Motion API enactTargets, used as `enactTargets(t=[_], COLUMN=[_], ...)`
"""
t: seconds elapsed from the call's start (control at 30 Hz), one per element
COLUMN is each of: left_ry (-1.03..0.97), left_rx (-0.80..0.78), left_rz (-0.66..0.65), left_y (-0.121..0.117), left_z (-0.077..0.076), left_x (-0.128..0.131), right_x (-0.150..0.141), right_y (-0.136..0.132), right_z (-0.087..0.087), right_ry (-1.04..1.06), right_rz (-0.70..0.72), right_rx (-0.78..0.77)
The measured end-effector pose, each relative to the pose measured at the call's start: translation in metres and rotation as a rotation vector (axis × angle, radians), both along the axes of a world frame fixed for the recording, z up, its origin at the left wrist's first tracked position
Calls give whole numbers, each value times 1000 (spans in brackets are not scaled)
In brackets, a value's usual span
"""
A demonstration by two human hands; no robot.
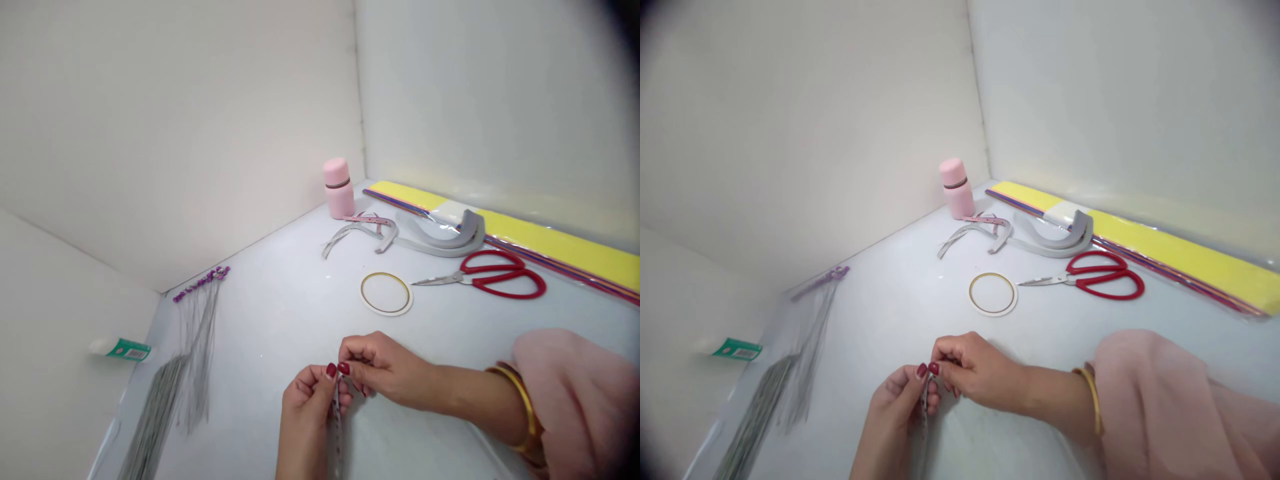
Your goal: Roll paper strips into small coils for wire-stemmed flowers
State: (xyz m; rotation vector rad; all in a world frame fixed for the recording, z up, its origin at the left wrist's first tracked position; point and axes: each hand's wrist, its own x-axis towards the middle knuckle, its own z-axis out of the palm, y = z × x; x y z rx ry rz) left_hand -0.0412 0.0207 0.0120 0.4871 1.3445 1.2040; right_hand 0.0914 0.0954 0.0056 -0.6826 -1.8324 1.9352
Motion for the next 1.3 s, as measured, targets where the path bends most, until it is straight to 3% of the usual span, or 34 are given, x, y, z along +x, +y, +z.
enactTargets(t=[0.13,0.33,0.5,0.77,0.9,1.17,1.3], left_ry=[-58,323,553,160,36,-70,-7], left_rx=[3,259,216,83,21,-55,-9], left_rz=[30,-21,-24,114,165,158,123], left_y=[1,-3,-6,-1,0,2,0], left_z=[-3,-6,-2,-8,-7,2,-2], left_x=[1,0,-1,4,4,2,0], right_x=[-2,0,1,-1,0,3,3], right_y=[1,2,3,2,2,3,3], right_z=[-1,-5,-5,-4,-2,2,2], right_ry=[0,-56,-57,-60,-74,-116,-106], right_rz=[-27,-27,-5,-12,-24,-22,-26], right_rx=[-50,-117,-114,-35,113,349,399])
